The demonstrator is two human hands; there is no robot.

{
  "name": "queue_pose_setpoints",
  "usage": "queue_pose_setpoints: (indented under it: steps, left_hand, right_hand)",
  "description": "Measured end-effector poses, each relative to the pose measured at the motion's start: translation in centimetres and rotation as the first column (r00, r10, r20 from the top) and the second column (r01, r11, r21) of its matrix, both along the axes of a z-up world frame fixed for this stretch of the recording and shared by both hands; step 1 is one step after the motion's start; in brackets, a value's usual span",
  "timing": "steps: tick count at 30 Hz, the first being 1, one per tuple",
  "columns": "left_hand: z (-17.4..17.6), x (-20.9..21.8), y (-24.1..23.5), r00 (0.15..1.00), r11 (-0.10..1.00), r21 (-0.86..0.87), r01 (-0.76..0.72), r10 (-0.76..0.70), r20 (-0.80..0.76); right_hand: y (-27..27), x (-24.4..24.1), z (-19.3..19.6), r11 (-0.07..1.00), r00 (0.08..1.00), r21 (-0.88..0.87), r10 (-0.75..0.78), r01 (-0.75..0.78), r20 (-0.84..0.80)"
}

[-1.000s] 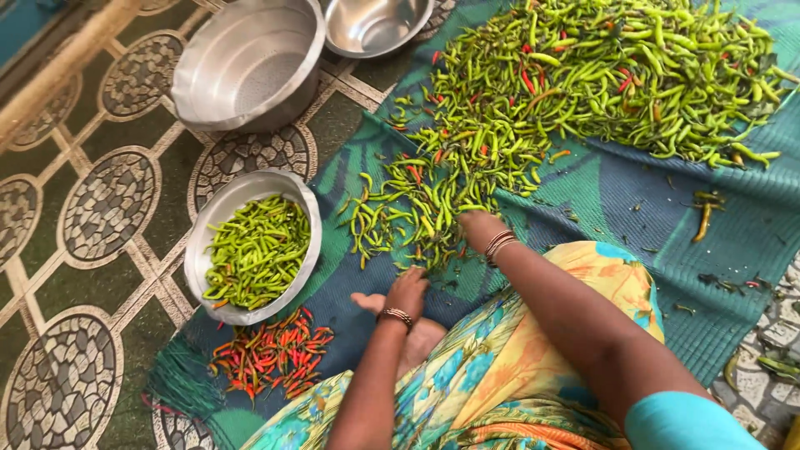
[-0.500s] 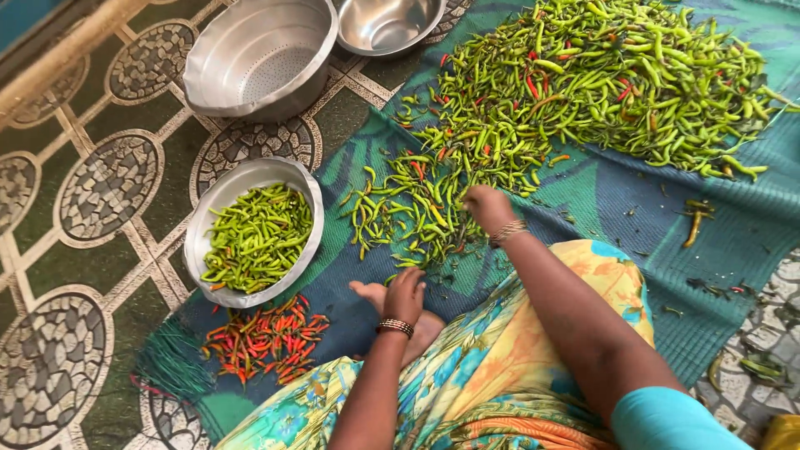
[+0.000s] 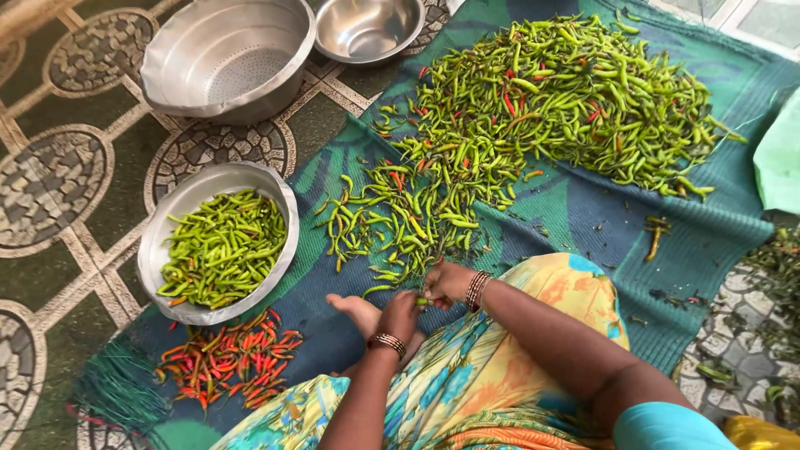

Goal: The person sits on a patterned mat and sorts green and red chilies by hand. They pick chilies from a large pile, remove stems, and place the sorted chilies into a metal bowl while discarding stems to the side.

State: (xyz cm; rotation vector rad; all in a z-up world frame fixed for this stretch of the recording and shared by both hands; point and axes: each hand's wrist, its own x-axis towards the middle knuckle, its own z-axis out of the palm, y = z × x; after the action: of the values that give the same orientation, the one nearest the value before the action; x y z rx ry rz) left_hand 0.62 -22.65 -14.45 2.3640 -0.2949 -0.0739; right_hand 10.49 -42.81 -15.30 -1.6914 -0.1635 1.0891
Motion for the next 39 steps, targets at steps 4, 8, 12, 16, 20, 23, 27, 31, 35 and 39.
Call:
queue_pose_setpoints:
  steps: [4,8,12,16,20,23,27,31,35,39]
  left_hand:
    - [-2.8,1.2,0.4,0.972,0.965,-0.180,-0.193,0.163,-0.167]
    - [-6.0,2.6,1.5,0.835,0.667,-0.585,-0.461,0.102,-0.541]
    - [-7.9,3.9,1.9,0.833,0.585,-0.656,-0.477,0.064,-0.549]
    - [-8.1,3.7,2.2,0.899,0.740,-0.555,-0.381,0.155,-0.411]
    - [-7.0,3.4,1.7,0.906,0.763,-0.525,-0.377,0.187,-0.379]
    - [-6.0,3.2,1.5,0.927,0.826,-0.460,-0.325,0.183,-0.326]
    - [-5.3,3.1,1.1,0.922,0.837,-0.449,-0.314,0.157,-0.354]
    - [-5.0,2.9,1.4,0.950,0.797,-0.541,-0.267,0.125,-0.285]
    - [-4.7,2.4,1.3,0.955,0.848,-0.477,-0.233,0.106,-0.277]
    - [-4.7,2.5,0.9,0.880,0.876,-0.393,-0.278,0.069,-0.469]
  right_hand:
    - [-2.6,3.6,-1.2,0.740,0.643,-0.661,0.448,0.124,0.621]
    - [-4.1,7.5,-0.9,0.640,0.553,-0.607,0.322,0.471,0.768]
    - [-2.9,9.0,-1.0,0.758,0.420,-0.447,0.251,0.475,0.872]
    - [-2.0,9.5,-2.0,0.699,0.504,-0.578,0.350,0.421,0.790]
    - [-4.2,10.1,-2.2,0.738,0.482,-0.425,0.155,0.523,0.862]
    - [-5.6,10.2,-0.9,0.775,0.477,-0.261,-0.059,0.576,0.877]
    - [-7.2,7.2,1.0,0.876,0.763,-0.048,-0.389,0.479,0.516]
    - [-4.6,3.7,1.3,0.913,0.908,0.121,-0.403,0.390,0.114]
    - [-0.7,1.1,0.4,0.983,0.972,0.024,-0.182,0.180,0.151]
    - [1.2,-0.2,0.1,0.992,0.987,0.027,-0.122,0.119,0.105]
